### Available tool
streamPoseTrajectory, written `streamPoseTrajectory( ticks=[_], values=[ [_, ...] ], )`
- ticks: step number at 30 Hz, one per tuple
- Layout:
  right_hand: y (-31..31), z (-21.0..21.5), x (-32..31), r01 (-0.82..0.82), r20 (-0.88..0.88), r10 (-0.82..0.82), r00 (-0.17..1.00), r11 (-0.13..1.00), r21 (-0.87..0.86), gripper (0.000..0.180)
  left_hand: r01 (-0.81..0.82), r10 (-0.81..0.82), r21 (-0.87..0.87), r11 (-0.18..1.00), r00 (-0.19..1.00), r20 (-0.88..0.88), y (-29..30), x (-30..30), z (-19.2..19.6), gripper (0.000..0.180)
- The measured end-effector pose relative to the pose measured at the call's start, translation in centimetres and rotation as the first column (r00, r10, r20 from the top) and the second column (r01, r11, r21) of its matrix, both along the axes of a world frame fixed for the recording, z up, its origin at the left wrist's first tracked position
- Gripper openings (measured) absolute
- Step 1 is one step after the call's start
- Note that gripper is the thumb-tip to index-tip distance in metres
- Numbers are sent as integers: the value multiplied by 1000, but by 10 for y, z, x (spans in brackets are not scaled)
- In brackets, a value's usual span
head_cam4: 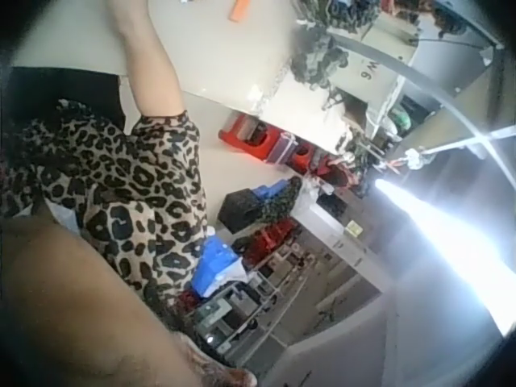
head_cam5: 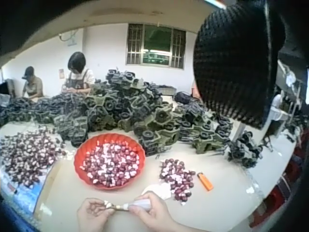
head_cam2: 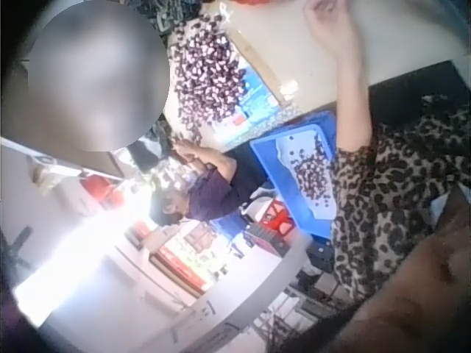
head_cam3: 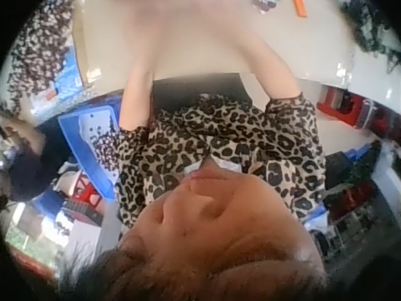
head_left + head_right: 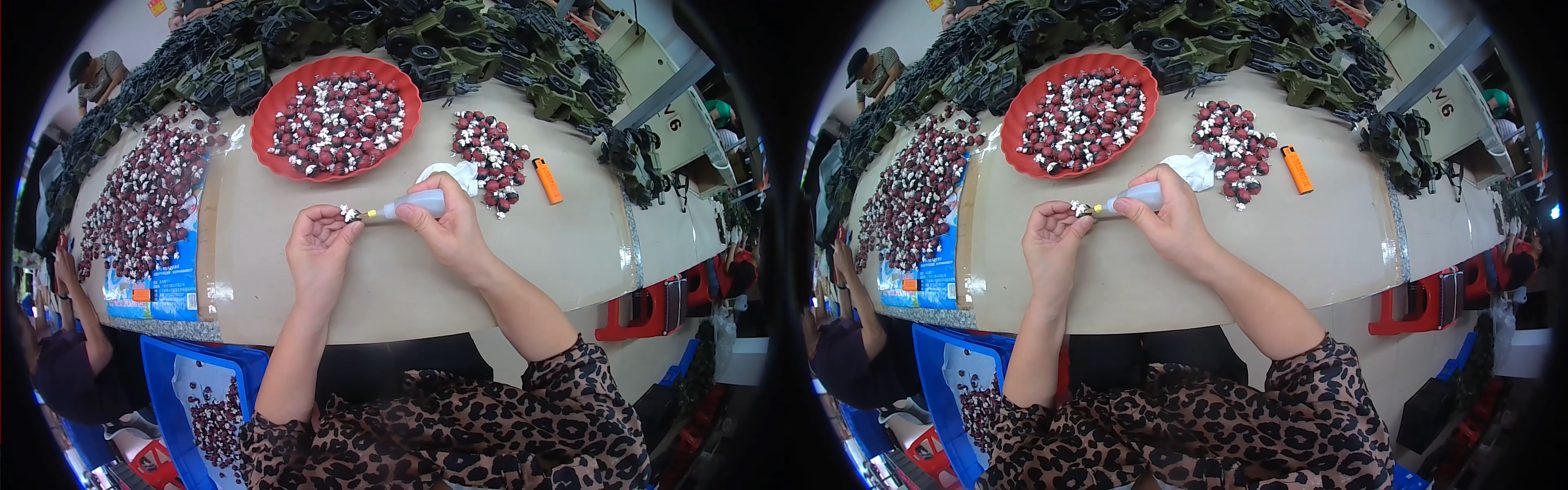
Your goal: The person assembles small red and white plastic toy parts by applying liquid glue from a bottle and joining the pieces together by hand on a production table.
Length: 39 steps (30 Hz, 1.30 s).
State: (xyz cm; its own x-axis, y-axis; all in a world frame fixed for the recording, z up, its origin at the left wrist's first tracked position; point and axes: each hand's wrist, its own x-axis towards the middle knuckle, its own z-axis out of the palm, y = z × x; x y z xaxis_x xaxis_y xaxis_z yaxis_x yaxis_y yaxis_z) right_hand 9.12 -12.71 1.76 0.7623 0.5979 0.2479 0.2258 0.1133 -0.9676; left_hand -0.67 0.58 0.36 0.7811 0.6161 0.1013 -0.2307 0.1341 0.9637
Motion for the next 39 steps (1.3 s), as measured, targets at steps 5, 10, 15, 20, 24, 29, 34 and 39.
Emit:
streamPoseTrajectory(
  ticks=[5,10,15,20,24,29,34,39],
  values=[
    [1,0,0,-6,-9,6,1000,1000,15,27,5,-5,-7,1000,1000,-1,1,1,-2,26],
    [2,4,-3,-23,-140,32,990,998,64,26,-14,14,-17,1000,1000,-2,1,1,-2,28],
    [2,5,-4,-11,-143,16,990,999,40,26,4,-4,-30,1000,1000,-14,1,1,-1,30],
    [1,0,-2,1,-164,8,986,998,55,27,24,-25,-41,999,999,-30,1,1,-2,29],
    [2,10,3,6,-504,110,857,975,222,24,45,-46,-18,999,998,-33,1,0,-1,28],
    [-2,6,7,-47,-640,192,744,971,236,25,145,-145,-20,989,989,-25,-1,-2,5,25],
    [-4,8,8,-171,-676,272,685,962,214,27,280,-275,-168,945,960,51,-1,-3,6,26],
    [-4,7,7,-212,-632,291,719,957,200,26,335,-334,-159,929,942,35,4,-4,-2,27]
  ],
)
